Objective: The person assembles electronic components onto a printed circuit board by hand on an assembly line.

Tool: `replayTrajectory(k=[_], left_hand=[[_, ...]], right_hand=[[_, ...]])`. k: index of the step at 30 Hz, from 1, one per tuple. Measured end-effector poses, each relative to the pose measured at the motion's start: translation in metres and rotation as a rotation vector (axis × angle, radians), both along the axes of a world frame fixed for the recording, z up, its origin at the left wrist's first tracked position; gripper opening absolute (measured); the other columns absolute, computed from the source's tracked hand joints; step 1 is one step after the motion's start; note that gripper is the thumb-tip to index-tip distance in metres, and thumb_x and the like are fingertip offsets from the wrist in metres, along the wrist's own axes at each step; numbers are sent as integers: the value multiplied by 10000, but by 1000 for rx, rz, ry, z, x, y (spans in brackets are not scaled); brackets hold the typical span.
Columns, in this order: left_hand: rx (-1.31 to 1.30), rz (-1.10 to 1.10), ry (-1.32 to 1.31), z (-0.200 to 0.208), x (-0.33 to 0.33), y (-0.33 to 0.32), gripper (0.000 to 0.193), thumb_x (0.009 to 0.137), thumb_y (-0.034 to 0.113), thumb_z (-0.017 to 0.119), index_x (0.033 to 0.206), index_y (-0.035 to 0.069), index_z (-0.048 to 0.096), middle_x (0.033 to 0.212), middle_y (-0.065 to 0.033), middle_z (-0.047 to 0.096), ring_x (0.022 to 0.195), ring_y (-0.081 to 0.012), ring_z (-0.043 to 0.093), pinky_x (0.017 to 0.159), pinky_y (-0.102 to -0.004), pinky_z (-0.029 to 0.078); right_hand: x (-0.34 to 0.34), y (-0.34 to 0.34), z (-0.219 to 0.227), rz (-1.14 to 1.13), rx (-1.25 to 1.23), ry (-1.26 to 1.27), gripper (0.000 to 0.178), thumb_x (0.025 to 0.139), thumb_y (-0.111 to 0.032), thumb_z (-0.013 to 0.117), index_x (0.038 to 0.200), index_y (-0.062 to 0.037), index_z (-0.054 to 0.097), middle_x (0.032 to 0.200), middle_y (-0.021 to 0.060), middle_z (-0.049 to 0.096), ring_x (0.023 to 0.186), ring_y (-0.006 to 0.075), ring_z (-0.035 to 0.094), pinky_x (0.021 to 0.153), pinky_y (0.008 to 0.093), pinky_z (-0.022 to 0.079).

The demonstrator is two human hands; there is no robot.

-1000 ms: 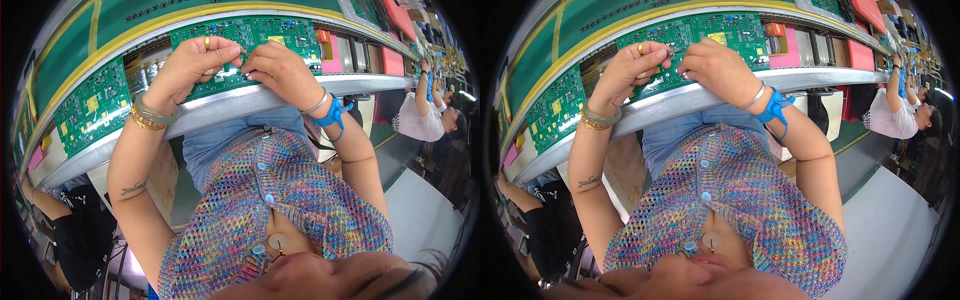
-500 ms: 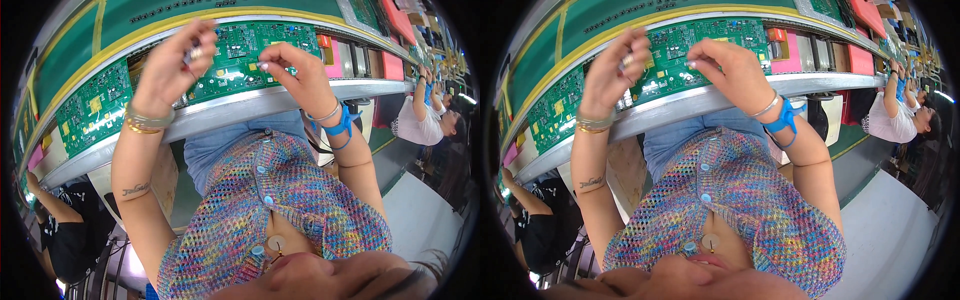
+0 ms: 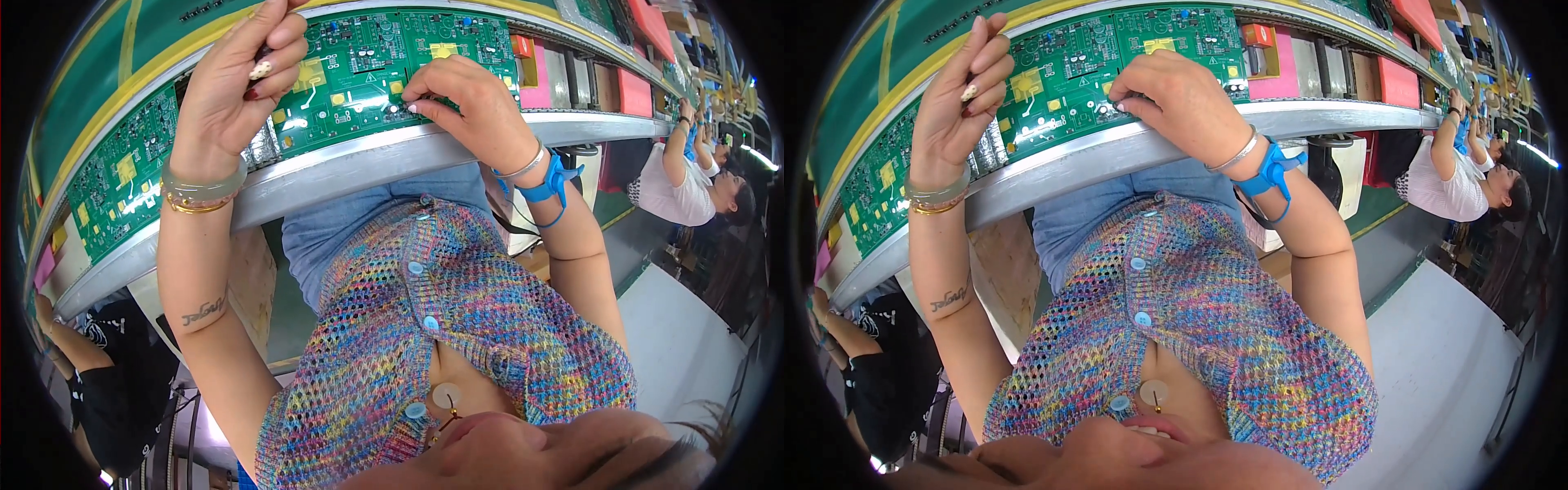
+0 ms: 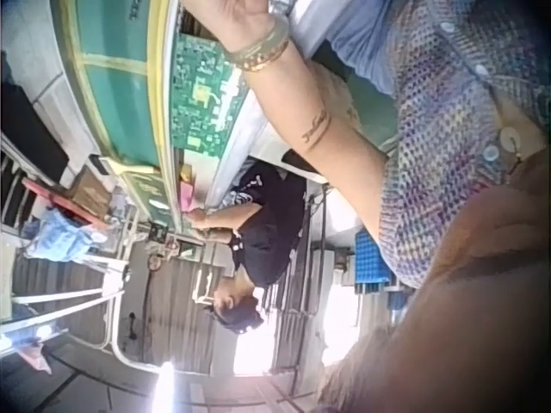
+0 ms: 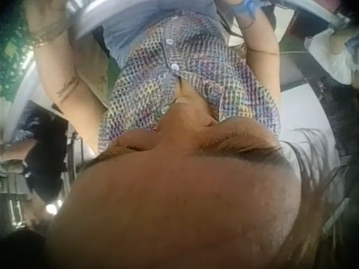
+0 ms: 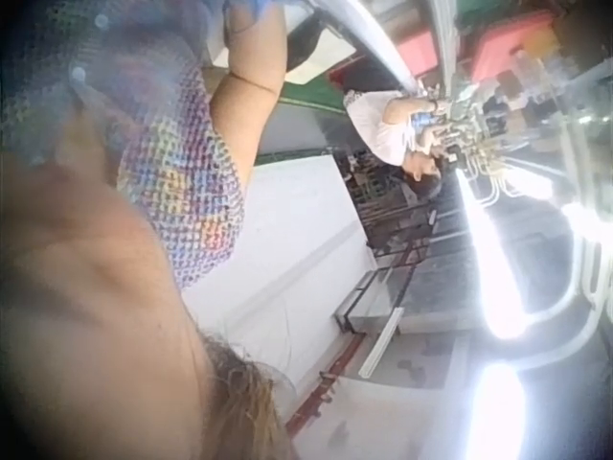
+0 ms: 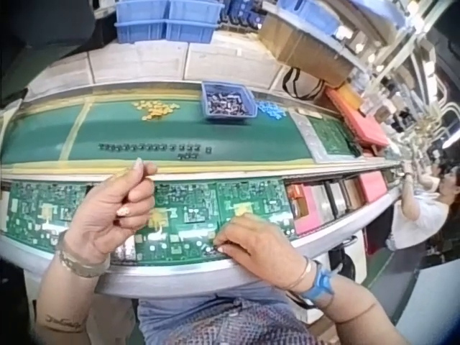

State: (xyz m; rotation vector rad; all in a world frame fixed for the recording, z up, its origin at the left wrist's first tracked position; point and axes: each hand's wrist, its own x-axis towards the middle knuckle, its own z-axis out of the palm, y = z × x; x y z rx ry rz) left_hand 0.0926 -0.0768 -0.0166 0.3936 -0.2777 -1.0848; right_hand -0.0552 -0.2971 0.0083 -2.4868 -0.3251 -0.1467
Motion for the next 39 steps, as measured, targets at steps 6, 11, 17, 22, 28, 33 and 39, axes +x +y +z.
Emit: replayTrajectory(k=[6, 11, 17, 22, 28, 33, 39], left_hand=[[495, 160, -182, 26, -19, -15, 446, 957, 206, 430, 1309, -59, 356, 821, -2, 474, 608, -43, 330, 434, -155, 262], [599, 198, -305, 34, -27, -21, 399, 966, 240, 416, 1239, -51, 438, 801, 0, 489, 589, -21, 327, 427, -146, 255], [600, 43, -405, 30, -24, -18, 357, 971, 352, 390, 941, 29, 537, 590, 59, 397, 436, 1, 239, 380, -157, 192], [557, -146, -414, 26, -33, -22, 441, 921, 469, 452, 786, 63, 559, 539, 73, 380, 438, -10, 271, 386, -177, 172], [628, -82, -449, 29, -37, -14, 419, 953, 396, 421, 693, 80, 512, 509, 76, 335, 424, -16, 250, 381, -191, 161], [781, 282, -941, 43, -43, 38, 314, 952, 280, 441, 901, 36, 631, 588, 55, 439, 529, -25, 331, 480, -181, 260], [2276, 552, -1506, 27, -38, 187, 305, 899, 226, 451, 1175, 161, 562, 862, -154, 652, 776, -344, 621, 655, -433, 485]], right_hand=[[0, 0, 2, 60, -88, -46, 118, 726, -51, 653, 835, -57, 606, 826, 59, 609, 800, 251, 564, 702, 335, 455], [2, 6, 7, 75, -122, -57, 133, 715, -65, 661, 838, -66, 610, 821, 59, 604, 804, 257, 565, 699, 342, 459], [4, 12, 11, 51, -192, -83, 158, 703, -84, 676, 847, -71, 612, 826, 62, 603, 800, 262, 565, 694, 338, 464], [14, 16, 20, -138, 280, 10, 187, 755, -102, 663, 930, -52, 618, 792, 54, 589, 698, 171, 572, 627, 280, 469], [33, 41, 9, -77, 566, 47, 169, 803, -87, 632, 959, -26, 610, 781, 30, 592, 659, 97, 542, 610, 228, 457], [39, 56, 19, 23, 517, 132, 141, 797, -96, 633, 915, -27, 599, 794, 33, 614, 663, 88, 563, 610, 221, 465], [50, 97, 3, 412, 187, 17, 134, 742, -77, 597, 870, -44, 581, 879, 115, 616, 832, 304, 590, 747, 364, 482]])
